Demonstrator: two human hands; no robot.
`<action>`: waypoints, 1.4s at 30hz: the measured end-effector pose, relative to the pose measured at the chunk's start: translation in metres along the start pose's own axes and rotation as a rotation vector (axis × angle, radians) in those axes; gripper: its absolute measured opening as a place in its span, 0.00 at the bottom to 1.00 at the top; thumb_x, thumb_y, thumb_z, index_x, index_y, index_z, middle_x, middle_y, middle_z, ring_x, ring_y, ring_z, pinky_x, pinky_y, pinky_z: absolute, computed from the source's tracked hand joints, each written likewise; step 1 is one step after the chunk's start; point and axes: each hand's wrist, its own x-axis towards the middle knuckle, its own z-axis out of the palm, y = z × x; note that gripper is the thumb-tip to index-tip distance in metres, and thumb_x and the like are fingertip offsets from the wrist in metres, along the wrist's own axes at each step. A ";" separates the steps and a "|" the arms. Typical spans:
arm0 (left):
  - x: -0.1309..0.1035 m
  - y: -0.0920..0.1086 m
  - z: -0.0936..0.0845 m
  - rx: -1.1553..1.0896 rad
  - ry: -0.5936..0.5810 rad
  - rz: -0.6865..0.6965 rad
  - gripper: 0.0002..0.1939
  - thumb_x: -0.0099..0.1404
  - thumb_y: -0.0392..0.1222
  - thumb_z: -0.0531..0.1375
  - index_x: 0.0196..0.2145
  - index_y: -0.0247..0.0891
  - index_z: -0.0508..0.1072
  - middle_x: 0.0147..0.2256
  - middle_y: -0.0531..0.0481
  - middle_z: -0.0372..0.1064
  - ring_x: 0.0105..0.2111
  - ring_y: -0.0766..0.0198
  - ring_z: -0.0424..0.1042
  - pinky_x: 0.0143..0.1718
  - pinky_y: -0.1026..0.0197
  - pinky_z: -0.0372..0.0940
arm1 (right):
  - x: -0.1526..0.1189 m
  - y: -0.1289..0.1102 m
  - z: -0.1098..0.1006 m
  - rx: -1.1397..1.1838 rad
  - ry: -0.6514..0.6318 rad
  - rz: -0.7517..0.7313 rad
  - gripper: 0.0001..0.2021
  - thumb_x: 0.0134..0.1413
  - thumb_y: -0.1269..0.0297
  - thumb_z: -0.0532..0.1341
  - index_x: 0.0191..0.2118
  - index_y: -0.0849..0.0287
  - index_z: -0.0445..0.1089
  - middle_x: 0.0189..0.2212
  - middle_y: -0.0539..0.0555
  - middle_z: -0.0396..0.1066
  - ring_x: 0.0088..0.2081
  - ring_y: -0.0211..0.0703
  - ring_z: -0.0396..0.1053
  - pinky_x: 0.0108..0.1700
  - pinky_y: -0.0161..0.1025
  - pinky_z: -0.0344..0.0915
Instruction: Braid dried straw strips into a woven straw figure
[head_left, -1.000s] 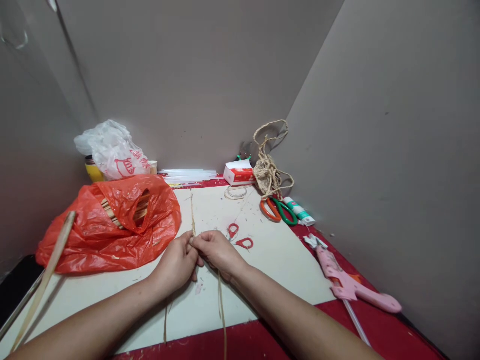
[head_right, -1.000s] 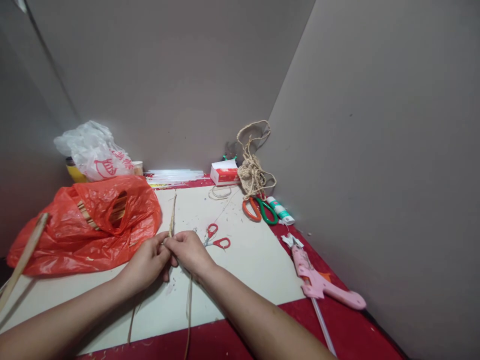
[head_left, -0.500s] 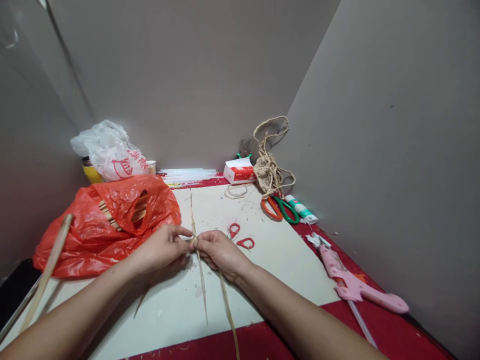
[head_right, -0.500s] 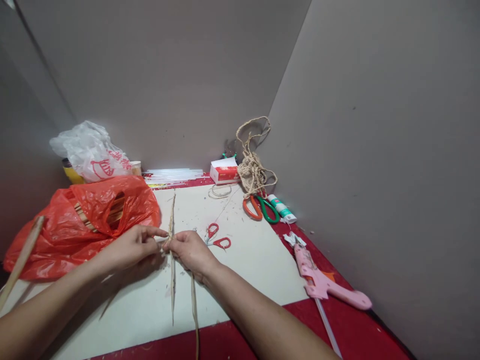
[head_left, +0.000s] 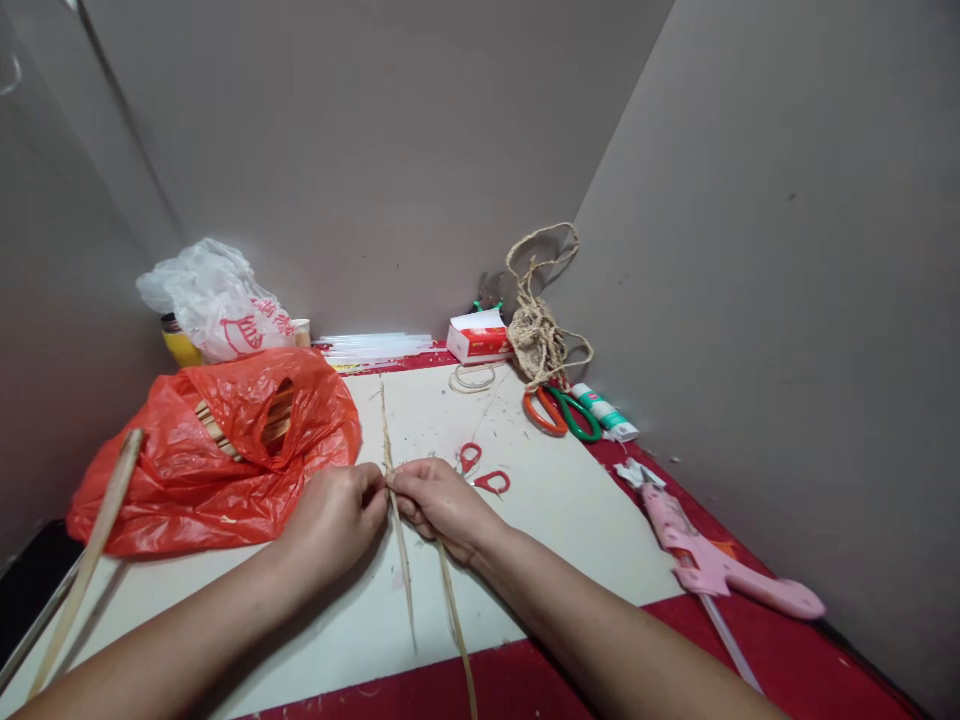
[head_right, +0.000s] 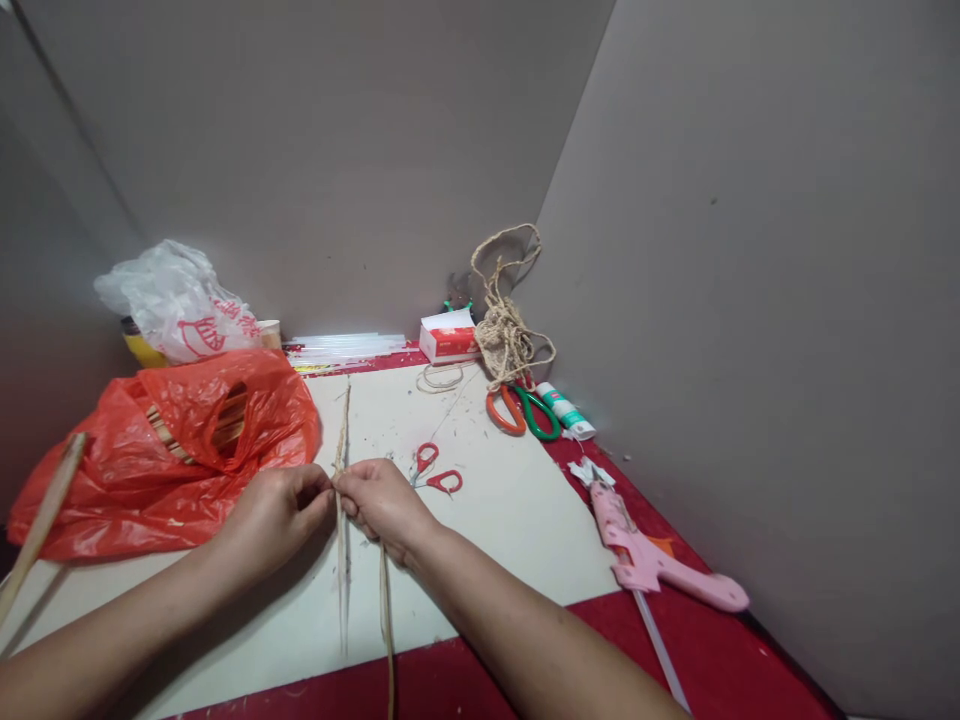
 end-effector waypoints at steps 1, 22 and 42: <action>-0.001 0.001 0.001 0.009 0.006 -0.002 0.09 0.55 0.37 0.53 0.19 0.37 0.67 0.18 0.52 0.61 0.19 0.69 0.56 0.24 0.65 0.46 | 0.000 0.000 0.000 0.005 0.008 -0.002 0.14 0.47 0.61 0.57 0.17 0.60 0.57 0.09 0.42 0.52 0.10 0.25 0.42 0.13 0.30 0.36; 0.017 -0.023 0.011 -0.638 -0.255 -0.249 0.09 0.54 0.41 0.54 0.25 0.33 0.70 0.22 0.52 0.65 0.20 0.71 0.57 0.23 0.68 0.51 | 0.002 -0.005 -0.013 -0.113 -0.132 0.049 0.09 0.47 0.61 0.58 0.26 0.63 0.66 0.11 0.41 0.53 0.11 0.26 0.42 0.13 0.29 0.36; 0.021 -0.015 0.009 -0.678 -0.321 -0.413 0.10 0.55 0.45 0.55 0.22 0.36 0.61 0.14 0.62 0.49 0.13 0.76 0.43 0.17 0.68 0.41 | -0.006 -0.012 -0.010 -1.073 0.080 -0.327 0.12 0.53 0.66 0.52 0.22 0.62 0.63 0.21 0.51 0.65 0.25 0.35 0.59 0.27 0.32 0.49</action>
